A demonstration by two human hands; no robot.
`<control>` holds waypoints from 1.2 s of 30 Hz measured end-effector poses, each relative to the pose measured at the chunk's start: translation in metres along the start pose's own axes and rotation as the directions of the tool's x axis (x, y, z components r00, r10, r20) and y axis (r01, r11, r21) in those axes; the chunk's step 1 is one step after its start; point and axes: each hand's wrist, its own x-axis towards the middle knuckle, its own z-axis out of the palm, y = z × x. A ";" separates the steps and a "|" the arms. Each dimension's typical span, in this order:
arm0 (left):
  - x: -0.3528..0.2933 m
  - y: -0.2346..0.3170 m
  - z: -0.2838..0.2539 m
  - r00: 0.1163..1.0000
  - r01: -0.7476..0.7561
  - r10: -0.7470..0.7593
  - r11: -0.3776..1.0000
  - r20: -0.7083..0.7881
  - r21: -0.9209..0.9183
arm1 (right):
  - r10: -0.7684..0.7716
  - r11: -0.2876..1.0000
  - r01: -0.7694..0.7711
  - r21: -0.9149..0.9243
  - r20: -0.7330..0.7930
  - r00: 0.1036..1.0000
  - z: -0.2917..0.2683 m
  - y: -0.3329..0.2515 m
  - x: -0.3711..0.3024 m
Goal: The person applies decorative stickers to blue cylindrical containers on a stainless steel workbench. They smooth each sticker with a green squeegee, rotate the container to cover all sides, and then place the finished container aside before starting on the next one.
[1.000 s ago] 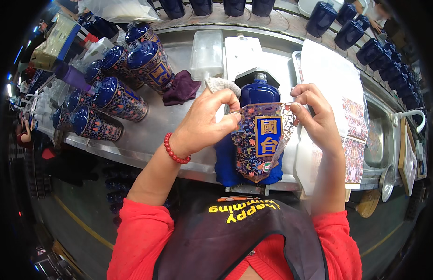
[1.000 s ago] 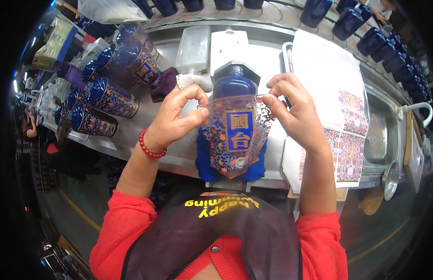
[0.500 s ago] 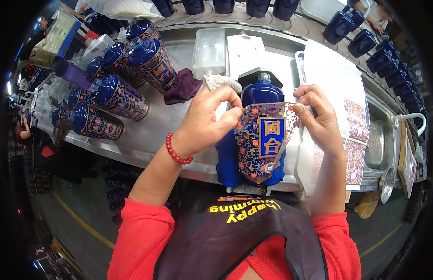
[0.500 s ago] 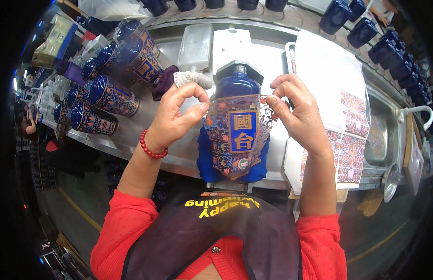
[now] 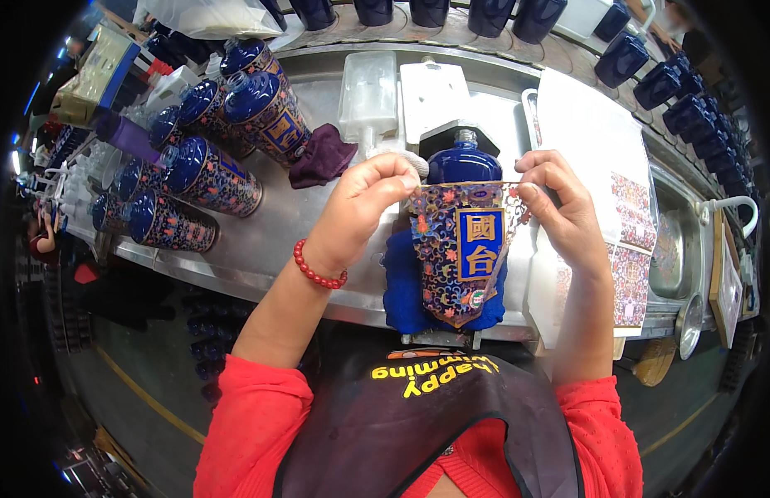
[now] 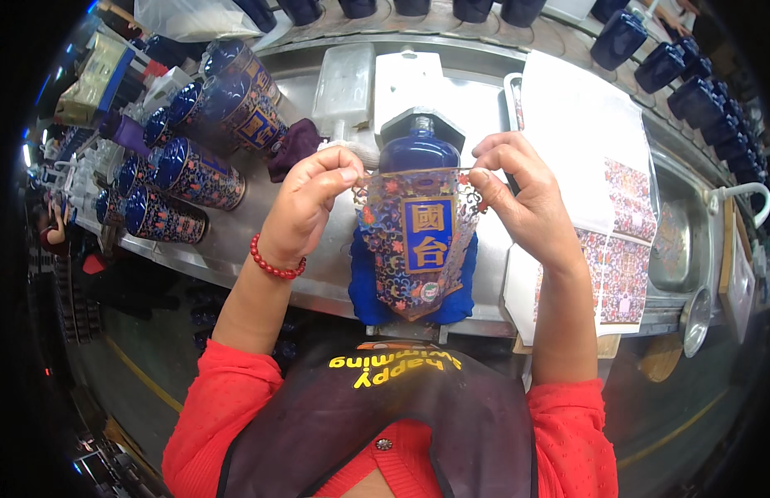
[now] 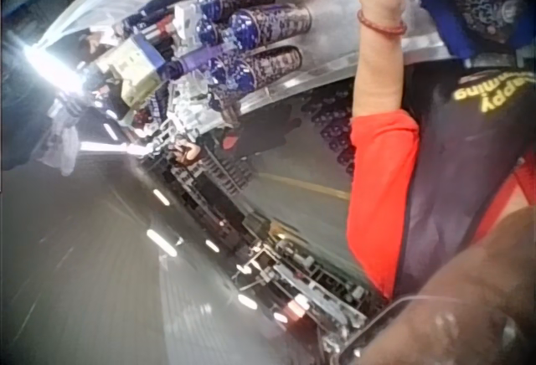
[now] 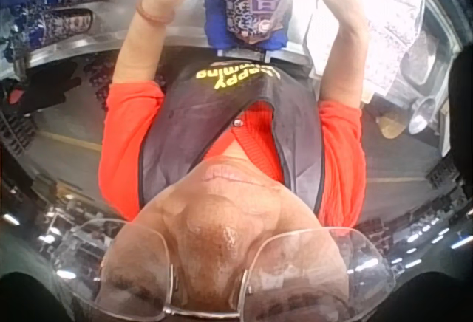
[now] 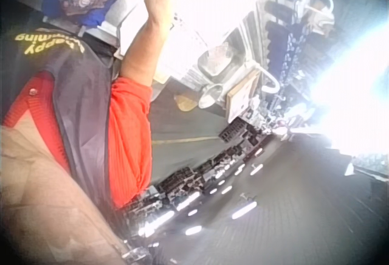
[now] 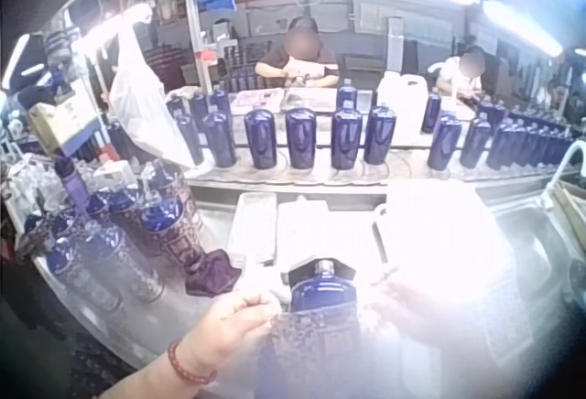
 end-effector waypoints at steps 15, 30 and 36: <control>0.003 -0.009 0.012 0.984 -0.122 0.146 0.970 -0.102 0.211 | 0.087 0.963 -0.086 0.257 0.005 0.996 0.005 0.005 -0.001; 0.028 -0.005 0.002 0.941 -0.212 0.320 0.812 -0.111 0.544 | 0.174 0.941 -0.148 0.304 -0.061 0.983 0.010 0.019 0.005; 0.015 -0.020 0.014 0.858 -0.302 0.468 0.794 -0.212 0.528 | 0.419 0.719 -0.401 0.567 0.105 0.902 0.015 0.035 -0.015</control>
